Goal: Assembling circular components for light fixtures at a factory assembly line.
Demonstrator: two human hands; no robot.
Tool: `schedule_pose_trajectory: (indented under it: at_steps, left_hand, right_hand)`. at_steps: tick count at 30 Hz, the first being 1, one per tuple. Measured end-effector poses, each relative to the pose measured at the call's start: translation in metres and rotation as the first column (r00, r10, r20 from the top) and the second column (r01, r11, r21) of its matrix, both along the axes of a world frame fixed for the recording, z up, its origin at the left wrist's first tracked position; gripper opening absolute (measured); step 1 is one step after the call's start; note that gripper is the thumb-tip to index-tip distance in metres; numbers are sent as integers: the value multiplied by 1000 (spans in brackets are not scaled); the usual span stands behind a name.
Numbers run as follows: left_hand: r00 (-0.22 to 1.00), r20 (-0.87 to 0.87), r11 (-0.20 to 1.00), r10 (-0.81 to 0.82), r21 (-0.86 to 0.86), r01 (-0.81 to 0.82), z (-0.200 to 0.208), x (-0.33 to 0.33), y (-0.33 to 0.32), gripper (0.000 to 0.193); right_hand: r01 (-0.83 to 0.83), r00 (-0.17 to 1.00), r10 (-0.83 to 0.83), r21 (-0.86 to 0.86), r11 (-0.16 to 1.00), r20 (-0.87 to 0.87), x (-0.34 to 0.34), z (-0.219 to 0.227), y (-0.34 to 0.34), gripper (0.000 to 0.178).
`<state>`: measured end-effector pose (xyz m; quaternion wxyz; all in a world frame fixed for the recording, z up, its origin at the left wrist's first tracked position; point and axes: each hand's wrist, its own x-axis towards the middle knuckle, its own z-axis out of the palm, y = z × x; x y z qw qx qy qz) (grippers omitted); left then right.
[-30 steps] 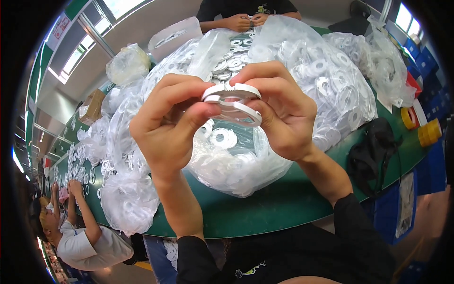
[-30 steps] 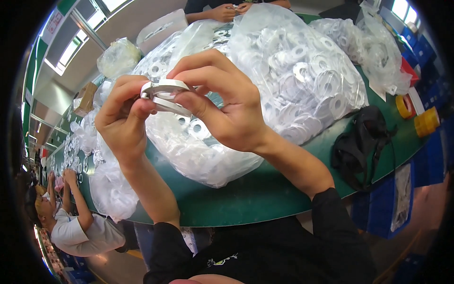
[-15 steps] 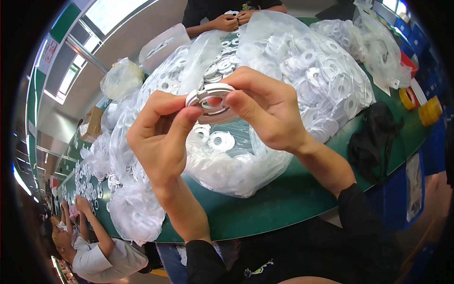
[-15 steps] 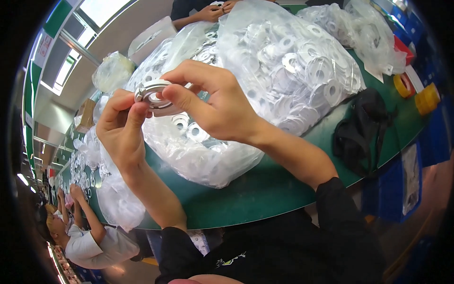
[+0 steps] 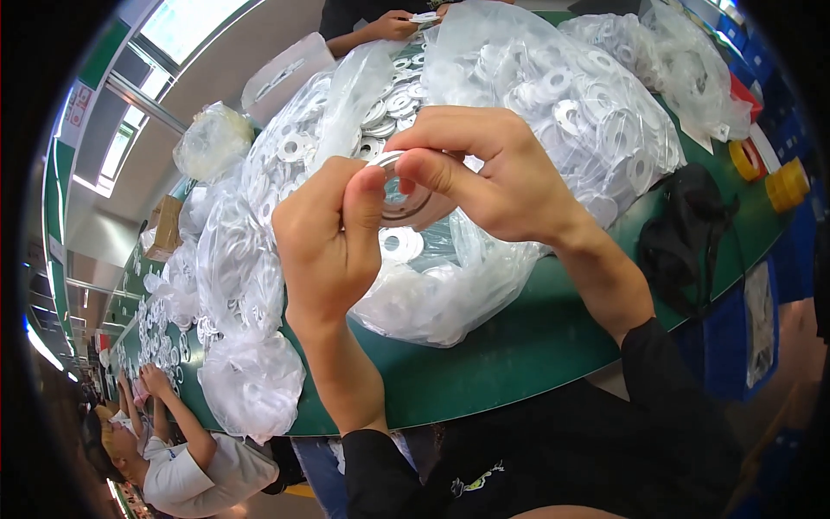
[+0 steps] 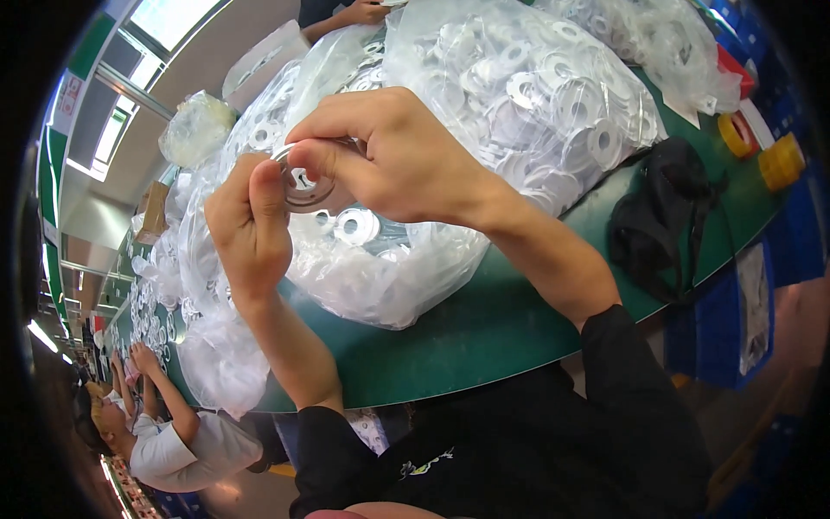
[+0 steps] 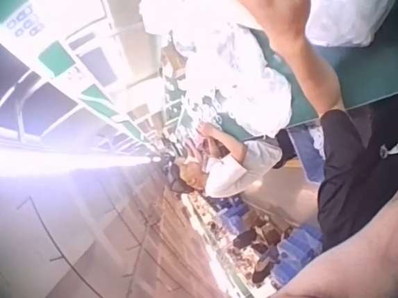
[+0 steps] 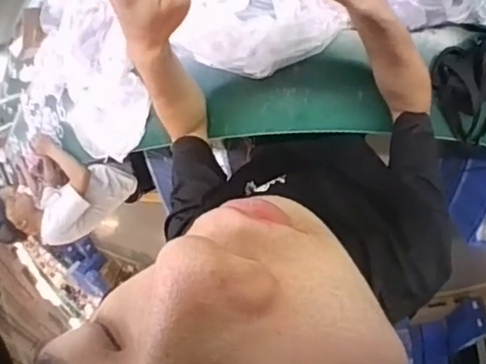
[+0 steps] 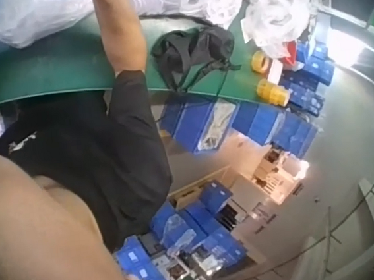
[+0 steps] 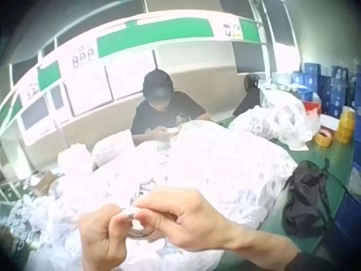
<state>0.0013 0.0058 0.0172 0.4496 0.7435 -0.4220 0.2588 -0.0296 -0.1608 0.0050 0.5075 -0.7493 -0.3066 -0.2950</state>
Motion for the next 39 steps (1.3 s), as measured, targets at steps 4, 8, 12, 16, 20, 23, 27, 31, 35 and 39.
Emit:
schedule_pose_trajectory:
  at_steps: [4, 8, 12, 16, 20, 23, 27, 31, 35, 39]
  left_hand:
    - [989, 141, 999, -42, 6, 42, -2, 1, -2, 20]
    - [997, 67, 996, -38, -78, 44, -3, -9, -7, 22]
    - [979, -161, 992, -126, -13, 126, -3, -9, -2, 25]
    - [949, -122, 951, -291, -148, 272, -13, 0, -11, 29]
    - [935, -305, 955, -183, -282, 95, -18, 4, -21, 31]
    - [898, -390, 954, -203, -286, 91, -20, 5, -25, 30]
    - [881, -413, 951, -231, -289, 114, -25, 6, -32, 29]
    - [899, -393, 913, -191, -408, 16, -18, 1, -22, 30]
    - [934, -328, 855, -143, -516, -50, -25, 1, -25, 31]
    - [957, -278, 892, -80, -449, -56, -16, -1, -11, 36]
  right_hand:
    - [-23, 999, 25, 67, 998, -27, 1, -4, 5, 20]
    - [-34, 993, 53, 176, 984, -103, -4, 2, 5, 25]
    - [-57, 998, 63, 167, 984, -29, -4, -1, 11, 29]
    - [25, 1000, -25, 104, 994, -5, -7, -1, 6, 28]
    - [103, 988, -70, 253, 962, -134, 4, -6, 11, 25]
    - [121, 978, -25, 461, 879, -209, 16, -13, 16, 27]
    - [36, 953, 119, 492, 870, -279, 11, -11, 0, 27]
    - [-135, 895, 265, 350, 927, -358, 2, 0, 6, 22]
    - [-312, 821, 421, 316, 896, -385, -4, -5, 13, 24]
    - [-315, 812, 412, 282, 906, -414, -8, -1, 13, 25]
